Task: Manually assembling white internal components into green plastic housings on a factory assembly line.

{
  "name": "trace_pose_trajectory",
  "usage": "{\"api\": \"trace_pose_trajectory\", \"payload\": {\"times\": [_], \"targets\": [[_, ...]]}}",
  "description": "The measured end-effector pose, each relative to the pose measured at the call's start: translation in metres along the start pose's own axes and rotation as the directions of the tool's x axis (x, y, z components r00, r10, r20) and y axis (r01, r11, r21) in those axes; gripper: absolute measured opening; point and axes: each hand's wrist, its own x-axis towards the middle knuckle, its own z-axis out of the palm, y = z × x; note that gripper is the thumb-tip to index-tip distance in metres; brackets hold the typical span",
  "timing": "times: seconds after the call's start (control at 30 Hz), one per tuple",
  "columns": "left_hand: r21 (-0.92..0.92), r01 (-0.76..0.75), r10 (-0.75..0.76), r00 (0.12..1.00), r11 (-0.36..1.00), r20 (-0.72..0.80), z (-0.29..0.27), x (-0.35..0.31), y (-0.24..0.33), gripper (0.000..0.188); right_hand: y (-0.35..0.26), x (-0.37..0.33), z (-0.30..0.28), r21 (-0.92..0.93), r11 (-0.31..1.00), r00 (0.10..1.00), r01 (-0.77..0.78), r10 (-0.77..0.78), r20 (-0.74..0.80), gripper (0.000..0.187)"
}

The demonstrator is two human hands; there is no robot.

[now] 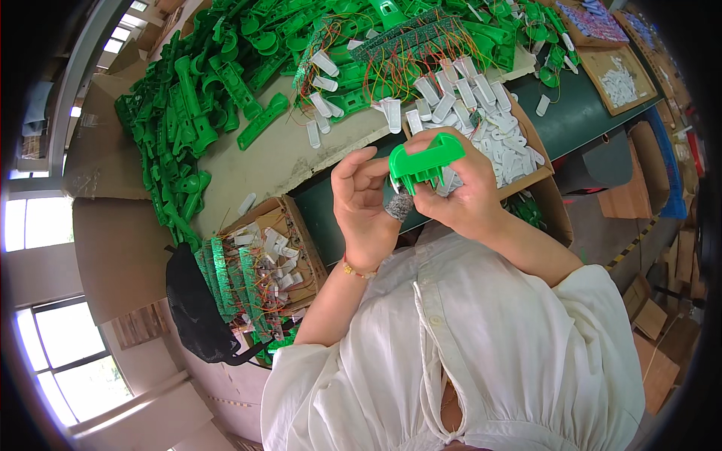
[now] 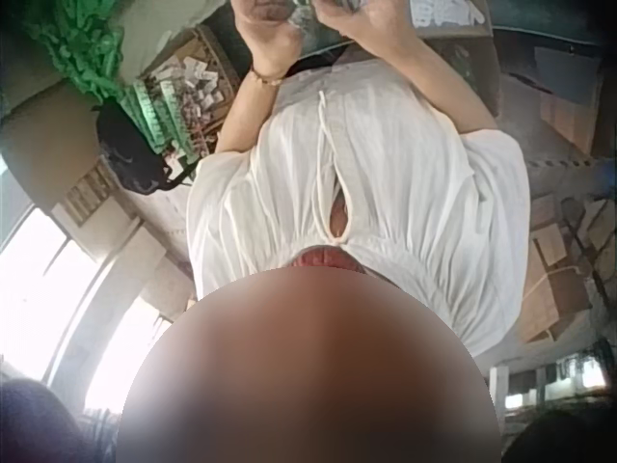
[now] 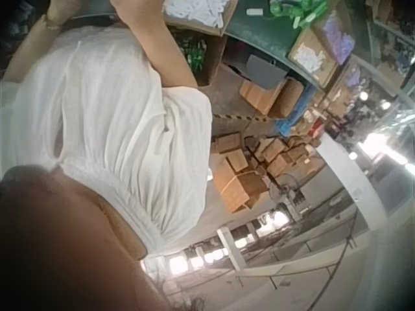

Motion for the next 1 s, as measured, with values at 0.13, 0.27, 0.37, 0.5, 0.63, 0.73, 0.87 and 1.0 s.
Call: {"api": "trace_pose_trajectory", "payload": {"times": [0.13,0.27,0.37,0.5,0.63,0.73,0.87,1.0], "targets": [[-0.104,0.061,-0.057,0.997,0.993,0.046,0.0,0.004,-0.001,0.068,-0.004,0.003,-0.006,0.044,0.995,0.994,-0.087,0.083,0.07,0.027],[0.251,0.115,-0.186,0.943,0.961,0.277,-0.034,0.021,-0.01,0.091,0.014,0.004,-0.066,0.345,0.786,0.853,-0.514,0.427,0.298,0.033],[0.577,0.241,-0.279,0.96,0.781,-0.024,-0.105,0.053,-0.043,0.08,-0.002,0.002,-0.132,0.148,0.802,0.78,-0.579,0.492,0.387,0.059],[0.794,0.38,-0.183,0.925,0.475,-0.333,-0.213,0.108,-0.058,0.063,-0.009,-0.008,-0.206,-0.245,0.721,0.448,-0.648,0.621,0.643,0.063],[-0.444,0.585,-0.732,0.494,0.679,-0.47,-0.238,0.153,-0.071,0.052,-0.005,-0.031,-0.213,-0.333,0.716,0.635,-0.614,0.698,0.332,0.056],[-0.482,0.497,-0.69,0.449,0.721,-0.568,-0.235,0.166,-0.109,0.043,0.006,-0.033,-0.196,-0.204,0.593,0.525,-0.779,0.795,0.305,0.033],[-0.328,0.498,-0.538,0.366,0.803,-0.759,-0.239,0.174,-0.134,0.058,0.031,-0.044,-0.177,-0.21,0.621,0.551,-0.755,0.775,0.309,0.027],[-0.335,0.479,-0.514,0.31,0.811,-0.8,-0.258,0.177,-0.127,0.05,0.043,-0.044,-0.16,-0.28,0.607,0.585,-0.744,0.794,0.164,0.024]]}}
